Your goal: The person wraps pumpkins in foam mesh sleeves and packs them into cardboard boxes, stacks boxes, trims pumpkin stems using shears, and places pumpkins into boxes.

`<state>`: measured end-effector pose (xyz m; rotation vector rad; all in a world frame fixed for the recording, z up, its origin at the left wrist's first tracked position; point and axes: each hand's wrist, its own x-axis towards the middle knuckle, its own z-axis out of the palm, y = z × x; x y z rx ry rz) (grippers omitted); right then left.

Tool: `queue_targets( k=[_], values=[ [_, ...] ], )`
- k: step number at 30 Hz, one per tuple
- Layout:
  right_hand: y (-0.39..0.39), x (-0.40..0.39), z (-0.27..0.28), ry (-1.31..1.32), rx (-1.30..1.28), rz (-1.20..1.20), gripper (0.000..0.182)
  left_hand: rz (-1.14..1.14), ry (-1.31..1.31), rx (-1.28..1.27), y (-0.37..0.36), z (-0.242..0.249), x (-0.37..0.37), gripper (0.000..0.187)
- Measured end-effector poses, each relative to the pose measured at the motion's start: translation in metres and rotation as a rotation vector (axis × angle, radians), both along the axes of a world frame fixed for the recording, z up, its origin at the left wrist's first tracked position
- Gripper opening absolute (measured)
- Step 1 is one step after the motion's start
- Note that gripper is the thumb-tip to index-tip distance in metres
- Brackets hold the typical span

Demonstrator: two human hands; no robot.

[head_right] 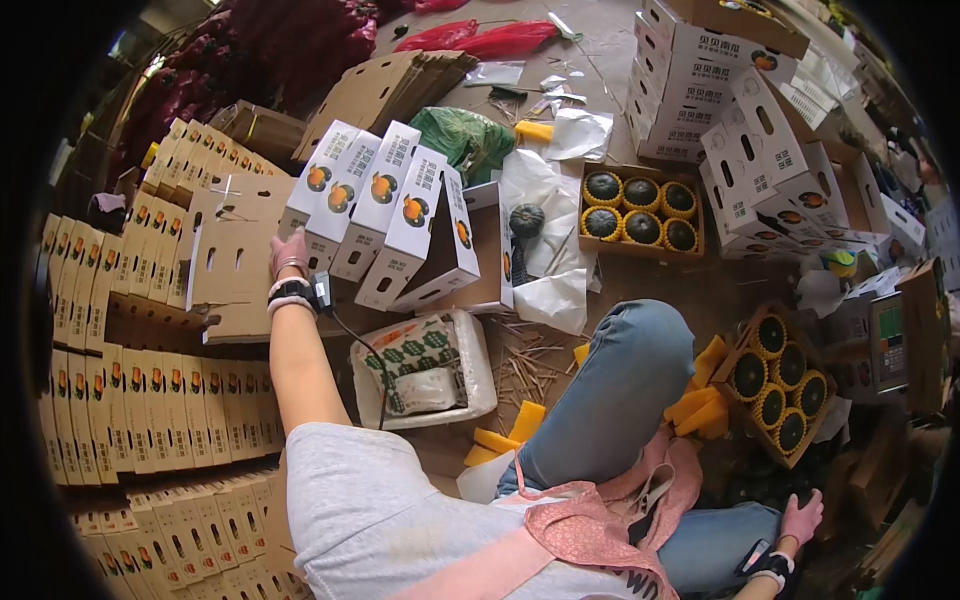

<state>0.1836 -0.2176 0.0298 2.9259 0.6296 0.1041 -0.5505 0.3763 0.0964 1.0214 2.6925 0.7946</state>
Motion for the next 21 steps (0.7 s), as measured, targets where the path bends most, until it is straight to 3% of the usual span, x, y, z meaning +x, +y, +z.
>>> queue_targets(
  k=[2, 3, 4, 6, 7, 10, 12, 14, 16, 18, 20, 21],
  values=[
    [0.009, 0.0, 0.017, 0.432, -0.232, -0.202, 0.038, 0.115, -0.023, 0.046, 0.007, 0.008, 0.005, 0.074],
    [-0.032, 0.05, -0.031, 0.592, -0.242, -0.168, 0.036, 0.108, 0.013, 0.052, 0.014, 0.009, 0.002, 0.072],
    [-0.049, 0.065, -0.041, 0.594, -0.34, 0.065, 0.039, 0.105, 0.05, 0.064, 0.023, 0.011, -0.002, 0.07],
    [-0.053, 0.066, -0.04, 0.623, -0.408, 0.232, 0.039, 0.035, 0.175, 0.108, 0.041, 0.012, -0.004, 0.064],
    [-0.053, 0.06, -0.029, 0.643, -0.292, 0.136, 0.036, 0.009, 0.213, 0.006, 0.052, 0.008, -0.011, 0.062],
    [-0.053, 0.049, -0.018, 0.591, -0.259, 0.064, 0.032, 0.0, 0.248, -0.335, 0.077, 0.01, -0.011, 0.056],
    [-0.036, 0.022, 0.001, 0.56, -0.112, -0.202, 0.031, -0.083, 0.261, -0.353, 0.077, 0.004, -0.014, 0.048],
    [-0.04, 0.017, -0.001, 0.475, -0.112, -0.141, 0.029, -0.092, 0.386, -0.178, 0.08, 0.001, -0.012, 0.041],
    [-0.044, 0.018, -0.002, 0.468, -0.141, -0.144, 0.029, -0.039, 0.408, 0.168, 0.088, 0.018, -0.017, 0.036],
    [-0.039, 0.01, 0.002, 0.471, -0.142, -0.126, 0.029, 0.003, 0.41, 0.491, 0.1, 0.051, -0.038, 0.036],
    [-0.045, 0.012, -0.002, 0.46, -0.112, -0.136, 0.03, 0.058, 0.558, 0.603, 0.078, 0.111, -0.013, 0.038],
    [-0.036, 0.003, 0.006, 0.412, -0.14, -0.079, 0.03, -0.07, 0.467, 0.676, 0.07, 0.136, -0.017, 0.038]
  ],
)
